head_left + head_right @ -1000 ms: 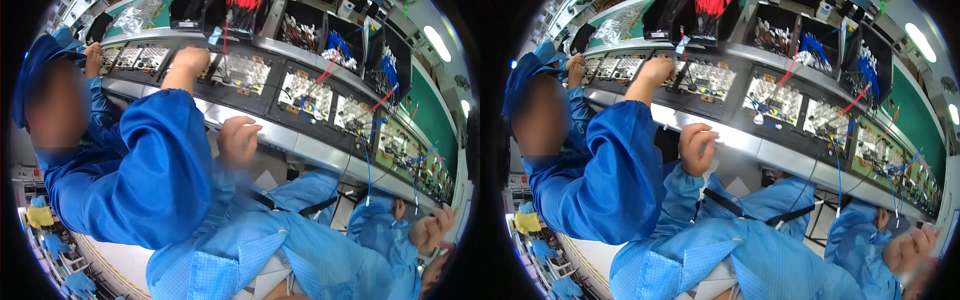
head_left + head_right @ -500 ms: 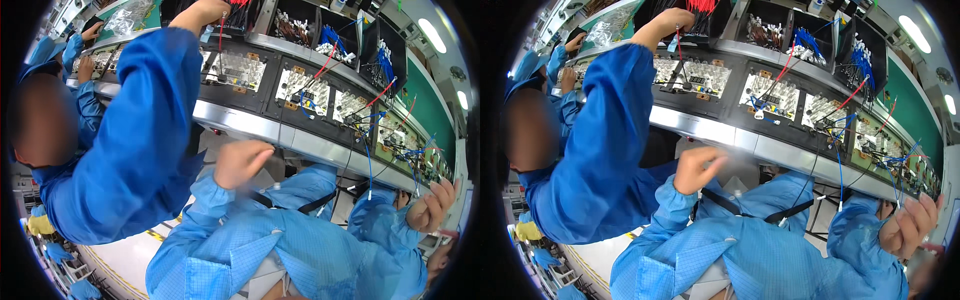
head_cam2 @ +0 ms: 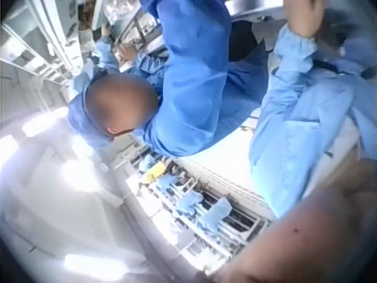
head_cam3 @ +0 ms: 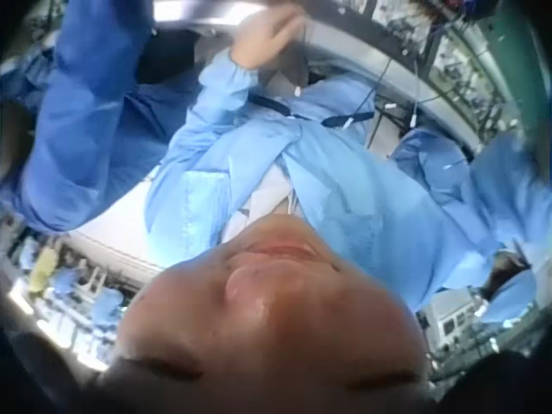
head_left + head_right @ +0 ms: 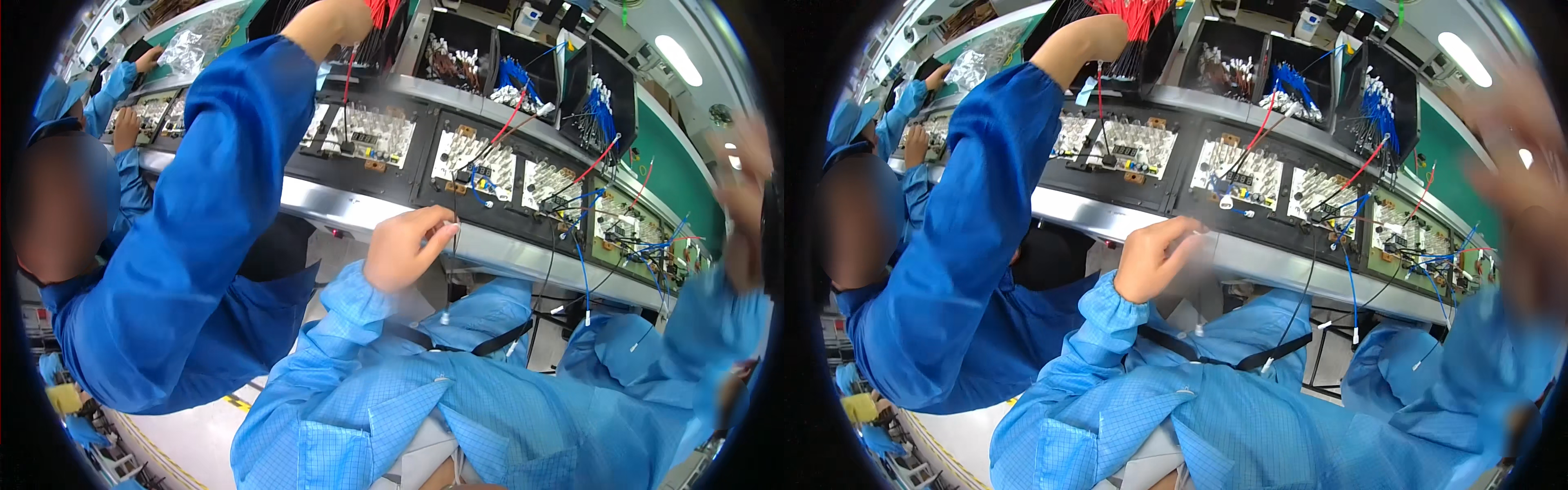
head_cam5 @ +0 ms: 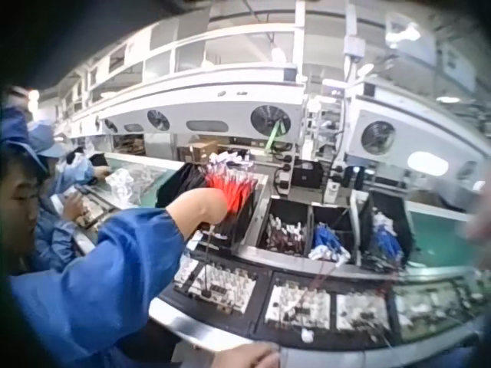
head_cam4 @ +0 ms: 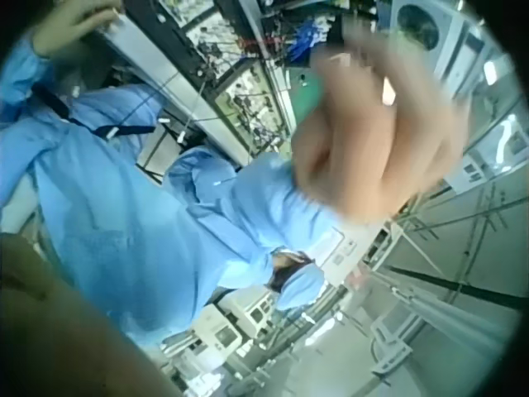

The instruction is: Connecting wiring harnesses and cables to electronic components on an assembly line.

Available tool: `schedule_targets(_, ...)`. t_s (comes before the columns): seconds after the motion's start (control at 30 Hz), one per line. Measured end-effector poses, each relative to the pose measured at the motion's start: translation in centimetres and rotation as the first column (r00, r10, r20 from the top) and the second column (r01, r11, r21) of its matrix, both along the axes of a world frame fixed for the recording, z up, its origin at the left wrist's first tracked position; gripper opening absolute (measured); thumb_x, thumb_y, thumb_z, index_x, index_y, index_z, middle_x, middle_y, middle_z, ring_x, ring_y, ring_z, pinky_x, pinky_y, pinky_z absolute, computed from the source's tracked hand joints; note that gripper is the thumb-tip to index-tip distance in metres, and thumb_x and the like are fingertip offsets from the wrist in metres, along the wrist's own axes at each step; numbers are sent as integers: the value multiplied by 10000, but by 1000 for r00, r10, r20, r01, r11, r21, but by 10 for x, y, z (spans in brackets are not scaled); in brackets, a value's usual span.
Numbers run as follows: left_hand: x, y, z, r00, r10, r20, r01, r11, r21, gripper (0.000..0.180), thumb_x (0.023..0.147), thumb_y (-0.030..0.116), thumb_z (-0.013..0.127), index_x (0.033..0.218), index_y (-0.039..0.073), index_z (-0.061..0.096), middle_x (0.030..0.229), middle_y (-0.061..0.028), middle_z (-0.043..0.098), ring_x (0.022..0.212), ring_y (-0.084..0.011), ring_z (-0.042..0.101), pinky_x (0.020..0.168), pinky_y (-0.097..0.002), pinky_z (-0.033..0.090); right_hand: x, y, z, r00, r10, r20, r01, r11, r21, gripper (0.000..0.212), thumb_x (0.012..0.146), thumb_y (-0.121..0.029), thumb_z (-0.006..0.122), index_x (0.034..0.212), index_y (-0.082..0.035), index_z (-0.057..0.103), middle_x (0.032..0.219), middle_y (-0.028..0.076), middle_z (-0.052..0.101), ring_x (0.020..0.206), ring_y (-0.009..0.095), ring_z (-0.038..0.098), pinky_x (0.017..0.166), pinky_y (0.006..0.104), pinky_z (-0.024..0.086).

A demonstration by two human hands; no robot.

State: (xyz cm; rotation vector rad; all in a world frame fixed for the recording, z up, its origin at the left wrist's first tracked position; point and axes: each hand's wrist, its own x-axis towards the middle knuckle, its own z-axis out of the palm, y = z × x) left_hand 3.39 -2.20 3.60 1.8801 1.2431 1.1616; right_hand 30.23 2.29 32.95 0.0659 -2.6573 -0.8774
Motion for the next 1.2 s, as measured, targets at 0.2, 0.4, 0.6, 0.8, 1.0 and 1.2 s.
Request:
schedule_targets(0.2, -23, 34, -16, 996, 88, -2, -87, 991, 102, 293, 915, 134, 521, 667, -21, 534, 580, -140, 481, 496, -291, 442, 485, -353, 345, -129, 98, 1, 739, -551, 388, 653, 726, -214, 171, 809, -164, 507, 806, -29, 612, 796, 139, 631, 784, 332, 609, 699, 429, 479)
schedule_targets(0.4, -20, 33, -34, 974, 226, -1, -221, 950, 219, 299, 887, 123, 572, 621, 10, 496, 560, -155, 436, 465, -319, 420, 450, -390, 320, -171, 300, -135, 603, -346, 719, 649, 737, -189, 239, 820, -198, 522, 899, -36, 678, 804, 92, 701, 742, 224, 668, 686, 367, 520)
schedule_targets(0.6, -16, 20, -42, 973, 231, 4, -223, 935, 277, 236, 815, 75, 637, 618, 22, 519, 563, -133, 479, 486, -314, 493, 445, -373, 372, -116, 470, -341, 415, -690, 593, 877, 477, -59, 294, 751, -275, 573, 802, -16, 702, 807, 211, 661, 741, 364, 636, 690, 464, 513)
schedule_targets(0.8, -22, 3, -47, 935, 354, 28, -351, 911, 218, 232, 789, 40, 651, 600, 18, 519, 543, -119, 481, 458, -294, 492, 424, -363, 362, -162, 380, -385, 484, -633, 604, 874, 324, -362, 494, 770, -464, 622, 962, -13, 687, 955, 248, 658, 912, 376, 638, 831, 445, 488)
schedule_targets(1.0, -16, 15, -29, 984, 179, 18, -176, 937, 302, 232, 784, 36, 653, 595, 23, 520, 543, -111, 488, 458, -285, 498, 422, -355, 365, -90, 376, -353, 383, -725, 572, 909, 185, -374, 490, 784, -429, 636, 1051, -19, 660, 987, 234, 657, 948, 367, 631, 864, 444, 472)
schedule_targets(1.2, -18, 12, -32, 978, 205, 30, -205, 934, 291, 248, 793, 43, 645, 588, 25, 508, 535, -108, 472, 451, -282, 485, 418, -357, 356, -116, 354, -336, 328, -757, 565, 939, 199, -279, 388, 752, -323, 619, 1013, -43, 682, 968, 211, 667, 912, 359, 641, 824, 447, 491)
